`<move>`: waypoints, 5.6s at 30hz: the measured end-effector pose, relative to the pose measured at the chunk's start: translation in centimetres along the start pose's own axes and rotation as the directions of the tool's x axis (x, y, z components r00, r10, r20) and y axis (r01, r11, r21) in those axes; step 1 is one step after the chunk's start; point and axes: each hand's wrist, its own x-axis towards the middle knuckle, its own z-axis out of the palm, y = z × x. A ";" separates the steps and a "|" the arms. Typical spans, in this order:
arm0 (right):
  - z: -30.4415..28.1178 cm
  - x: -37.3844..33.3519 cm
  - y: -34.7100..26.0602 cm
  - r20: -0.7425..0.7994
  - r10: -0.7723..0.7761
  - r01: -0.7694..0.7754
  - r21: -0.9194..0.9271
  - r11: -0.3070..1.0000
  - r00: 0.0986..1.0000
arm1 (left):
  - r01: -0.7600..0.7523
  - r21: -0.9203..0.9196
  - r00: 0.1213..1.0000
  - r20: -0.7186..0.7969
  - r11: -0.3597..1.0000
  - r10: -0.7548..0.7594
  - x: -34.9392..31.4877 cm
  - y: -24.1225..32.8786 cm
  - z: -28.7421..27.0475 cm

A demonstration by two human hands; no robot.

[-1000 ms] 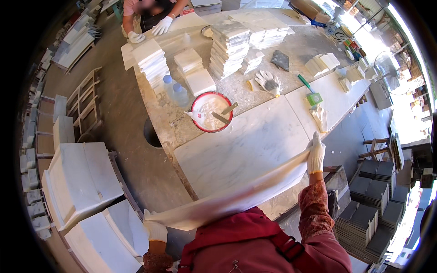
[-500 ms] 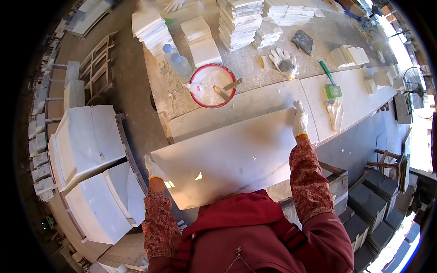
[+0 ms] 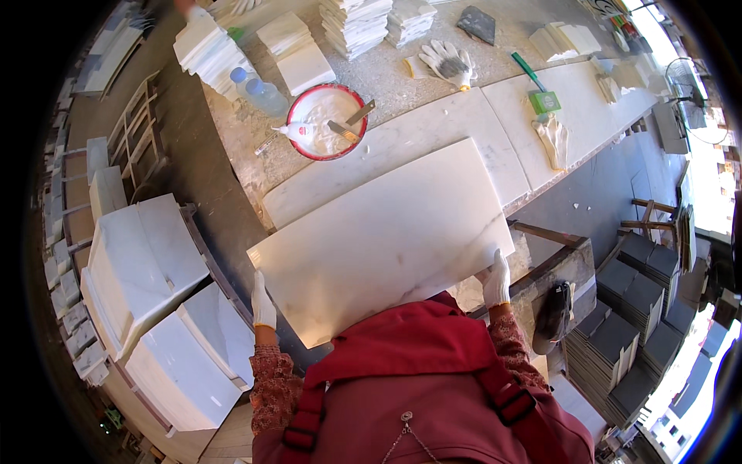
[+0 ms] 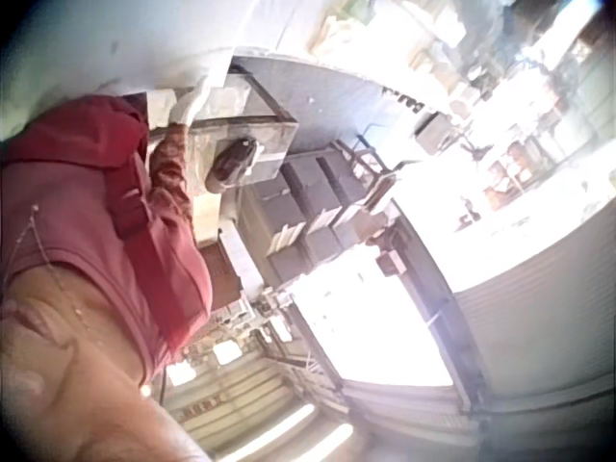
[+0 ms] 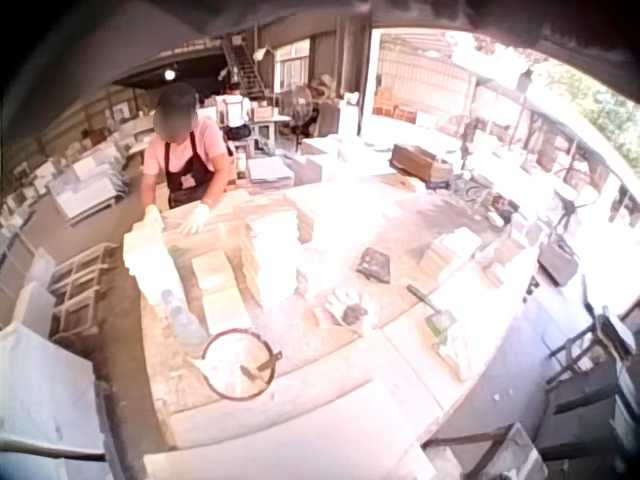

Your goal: The person scoops a white paste from a bowl with a putty knife and applies it to surface imperfections on large white rectangular panels. They smooth the paste over the defects, then place the treated panels onto a nearby stack. The process is repeated for multiple panels.

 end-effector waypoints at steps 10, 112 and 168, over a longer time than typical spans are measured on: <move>2.4 4.5 -4.3 -0.037 -0.127 0.116 -0.223 0.968 0.991 | -0.165 0.378 0.986 0.043 0.911 0.160 0.7 2.7 4.3; 16.5 -18.1 24.5 1.000 0.026 0.813 -0.006 0.582 -0.011 | 0.140 -0.637 0.941 0.323 0.758 0.097 6.9 -2.7 -12.2; 25.8 -18.0 18.2 0.957 -0.176 0.885 0.132 -0.446 -0.232 | -0.055 -0.349 0.973 0.189 0.936 0.128 -0.2 -10.6 -4.7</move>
